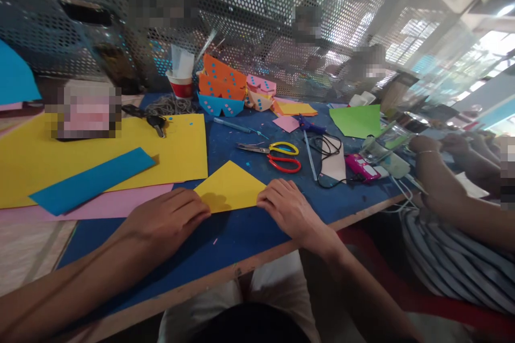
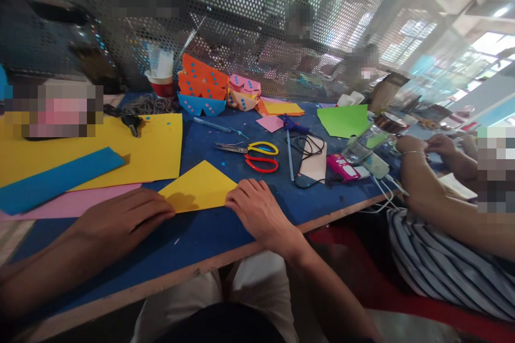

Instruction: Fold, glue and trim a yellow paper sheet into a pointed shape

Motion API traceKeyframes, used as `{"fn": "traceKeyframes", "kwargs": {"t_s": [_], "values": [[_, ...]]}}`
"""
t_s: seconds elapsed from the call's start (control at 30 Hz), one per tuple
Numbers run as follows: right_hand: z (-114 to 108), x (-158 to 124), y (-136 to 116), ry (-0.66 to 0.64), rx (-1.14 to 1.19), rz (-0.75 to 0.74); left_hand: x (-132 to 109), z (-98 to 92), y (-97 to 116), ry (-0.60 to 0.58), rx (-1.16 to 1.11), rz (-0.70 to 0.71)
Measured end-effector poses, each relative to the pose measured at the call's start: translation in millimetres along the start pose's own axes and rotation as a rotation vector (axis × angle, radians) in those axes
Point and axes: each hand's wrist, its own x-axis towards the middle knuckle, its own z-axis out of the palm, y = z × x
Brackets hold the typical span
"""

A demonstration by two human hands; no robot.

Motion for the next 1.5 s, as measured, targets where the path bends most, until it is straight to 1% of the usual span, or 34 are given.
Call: {"fn": "traceKeyframes", "kwargs": {"t_s": [0.07, 0.13, 0.27, 0.4, 0.53, 0.63, 0.7, 0.83, 1.0, 1.2, 1.3, 1.37, 1.43, 1.5], "values": [[-1, 1, 1, -0.003, 0.016, 0.021, -3, 1.1, -3, -0.024, -0.029, -0.040], [-1, 3, 2, -0.009, 0.032, 0.051, -5, 1.4, -5, -0.052, -0.042, -0.051], [-1, 6, 2, -0.015, 0.079, 0.112, -4, -0.2, -4, -0.052, 0.012, -0.117], [0, 8, 3, -0.013, 0.132, 0.195, 2, -5.7, -6, -0.079, 0.005, -0.141], [3, 8, 5, 0.005, 0.149, 0.231, 6, -12.6, -11, -0.092, -0.042, -0.164], [5, 6, 8, 0.028, 0.144, 0.257, 4, -15.1, -15, -0.121, -0.096, -0.197], [7, 6, 9, 0.037, 0.148, 0.269, 0, -15.3, -18, -0.149, -0.111, -0.241], [9, 4, 10, 0.040, 0.177, 0.278, -8, -15.5, -20, -0.186, -0.046, -0.338], [10, 0, 11, 0.072, 0.192, 0.302, -9, -20.9, -18, -0.211, 0.002, -0.433], [9, 0, 13, 0.061, 0.214, 0.332, -12, -24.4, -31, -0.296, -0.099, -0.478], [8, 0, 14, 0.059, 0.238, 0.328, -13, -24.6, -34, -0.284, -0.104, -0.466], [8, -1, 15, 0.067, 0.250, 0.317, -11, -25.9, -34, -0.283, -0.116, -0.488], [7, -2, 17, 0.069, 0.254, 0.314, -6, -28.2, -34, -0.349, -0.168, -0.573], [7, -2, 18, 0.060, 0.251, 0.320, 1, -31.1, -35, -0.461, -0.251, -0.678]]}}
